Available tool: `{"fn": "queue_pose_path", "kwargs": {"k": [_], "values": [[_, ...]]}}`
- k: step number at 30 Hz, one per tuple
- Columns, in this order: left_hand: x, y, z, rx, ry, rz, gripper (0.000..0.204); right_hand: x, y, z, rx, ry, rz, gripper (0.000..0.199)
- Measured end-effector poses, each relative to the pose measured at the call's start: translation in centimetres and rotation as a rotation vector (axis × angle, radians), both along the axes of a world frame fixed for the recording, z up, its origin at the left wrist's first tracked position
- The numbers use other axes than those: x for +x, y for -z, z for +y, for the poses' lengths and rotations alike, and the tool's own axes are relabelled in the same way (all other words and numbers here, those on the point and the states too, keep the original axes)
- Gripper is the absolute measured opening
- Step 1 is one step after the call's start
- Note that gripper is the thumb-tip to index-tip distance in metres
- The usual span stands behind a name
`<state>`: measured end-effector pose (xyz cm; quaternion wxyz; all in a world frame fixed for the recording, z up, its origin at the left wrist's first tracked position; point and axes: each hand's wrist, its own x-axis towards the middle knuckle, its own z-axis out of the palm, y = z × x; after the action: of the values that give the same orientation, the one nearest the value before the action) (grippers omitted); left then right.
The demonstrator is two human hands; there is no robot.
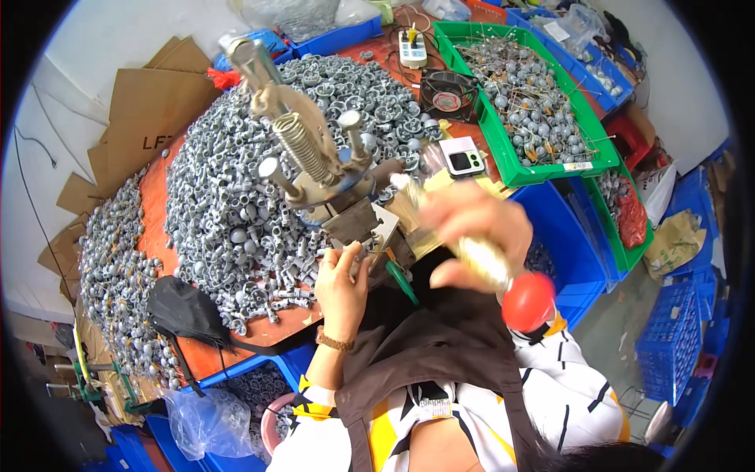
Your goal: Assemble toy wheels and tires using a manual press machine.
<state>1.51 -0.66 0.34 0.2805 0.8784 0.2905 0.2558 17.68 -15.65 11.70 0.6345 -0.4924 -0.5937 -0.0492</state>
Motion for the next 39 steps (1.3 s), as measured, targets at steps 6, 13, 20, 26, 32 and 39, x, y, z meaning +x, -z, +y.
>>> {"fn": "queue_pose_path", "kwargs": {"k": [6,13,20,26,32,39], "values": [[-7.4,-0.8,4.9,0.148,-0.184,0.001,0.05,-0.3,6.9,2.3,-0.432,0.383,0.306,0.021],[-10.2,5.4,5.4,0.322,-0.303,0.378,0.093,-4.1,13.0,2.5,-0.678,0.189,0.414,0.017],[-7.3,6.3,6.8,0.309,-0.319,0.39,0.082,-0.1,9.9,-5.9,-0.57,0.209,0.756,0.012],[-8.1,6.3,6.8,0.359,-0.367,0.326,0.079,6.3,10.7,-14.7,-0.776,0.694,0.514,0.007],[-11.1,4.1,9.4,0.482,-0.526,0.1,0.047,7.6,11.3,-18.8,-1.355,0.911,-0.132,0.028],[-13.0,5.6,10.8,0.518,-0.475,0.262,0.042,9.6,6.7,-12.4,-1.075,0.67,-0.14,0.03]]}}
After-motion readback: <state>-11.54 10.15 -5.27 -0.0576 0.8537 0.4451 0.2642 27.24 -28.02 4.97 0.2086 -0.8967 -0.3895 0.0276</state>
